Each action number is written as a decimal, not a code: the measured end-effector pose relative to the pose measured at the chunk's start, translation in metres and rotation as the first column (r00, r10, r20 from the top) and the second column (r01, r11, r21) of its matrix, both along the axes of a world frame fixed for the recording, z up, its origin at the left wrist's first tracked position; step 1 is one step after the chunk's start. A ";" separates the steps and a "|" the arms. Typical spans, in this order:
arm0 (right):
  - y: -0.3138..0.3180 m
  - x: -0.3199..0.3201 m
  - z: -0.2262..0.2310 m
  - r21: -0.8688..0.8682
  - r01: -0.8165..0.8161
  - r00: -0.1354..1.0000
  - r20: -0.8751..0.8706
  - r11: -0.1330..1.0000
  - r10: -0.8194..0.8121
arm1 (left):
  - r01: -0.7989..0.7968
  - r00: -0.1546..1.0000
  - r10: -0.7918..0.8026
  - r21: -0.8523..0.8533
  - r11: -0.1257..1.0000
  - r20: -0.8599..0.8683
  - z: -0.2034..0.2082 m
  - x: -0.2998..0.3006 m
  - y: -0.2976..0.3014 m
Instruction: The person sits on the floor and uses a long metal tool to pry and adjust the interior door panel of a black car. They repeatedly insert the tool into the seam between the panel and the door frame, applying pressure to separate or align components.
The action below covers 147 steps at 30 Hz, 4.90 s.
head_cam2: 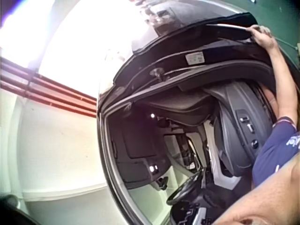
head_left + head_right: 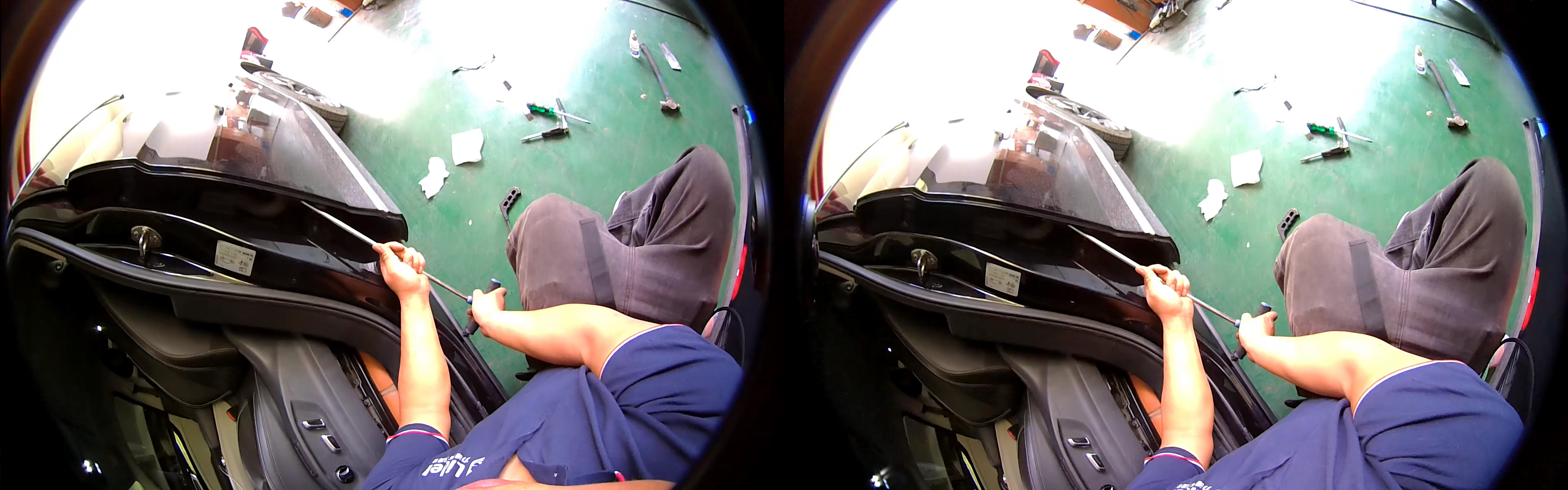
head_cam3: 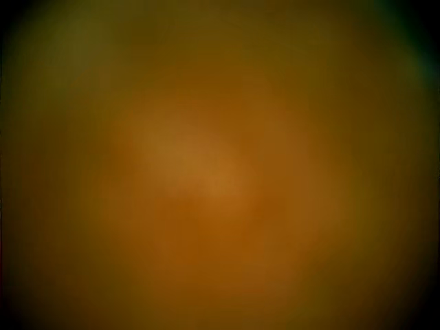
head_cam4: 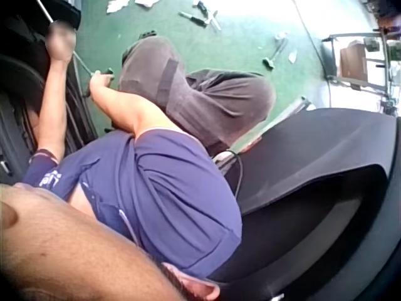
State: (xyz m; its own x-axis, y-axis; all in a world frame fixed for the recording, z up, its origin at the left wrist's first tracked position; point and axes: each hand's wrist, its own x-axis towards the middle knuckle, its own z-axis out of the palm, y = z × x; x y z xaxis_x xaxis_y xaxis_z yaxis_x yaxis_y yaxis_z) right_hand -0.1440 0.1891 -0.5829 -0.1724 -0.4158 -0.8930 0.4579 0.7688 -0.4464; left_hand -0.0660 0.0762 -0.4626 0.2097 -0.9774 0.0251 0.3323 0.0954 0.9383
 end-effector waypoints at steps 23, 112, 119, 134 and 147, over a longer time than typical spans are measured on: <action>-0.004 0.001 -0.012 -0.044 -0.014 1.000 0.017 0.999 0.015 | 0.029 1.000 -0.029 0.013 0.999 0.003 0.005 -0.005 -0.001; -0.022 0.024 -0.051 -0.034 -0.029 0.993 -0.111 0.999 0.025 | 0.089 0.996 -0.089 0.123 0.988 -0.006 -0.010 -0.003 0.011; -0.024 0.013 -0.030 -0.054 0.043 0.999 0.030 0.998 -0.041 | 0.086 0.996 -0.086 0.162 0.983 -0.007 -0.009 0.001 0.009; -0.026 0.002 -0.022 -0.034 -0.048 0.996 0.073 0.998 0.050 | 0.114 0.994 -0.113 0.126 0.986 -0.009 -0.010 0.001 0.009; -0.027 0.006 -0.031 -0.044 -0.003 1.000 0.029 0.999 0.005 | 0.117 0.993 -0.114 0.130 0.985 -0.030 -0.012 0.002 0.008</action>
State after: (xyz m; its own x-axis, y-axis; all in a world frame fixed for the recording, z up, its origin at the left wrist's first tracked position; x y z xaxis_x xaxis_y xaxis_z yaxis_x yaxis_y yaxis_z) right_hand -0.1384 0.1622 -0.6142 -0.1452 -0.4556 -0.8782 0.4680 0.7504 -0.4667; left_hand -0.0645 0.0839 -0.4742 0.0939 -0.9897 -0.1085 0.3548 -0.0685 0.9324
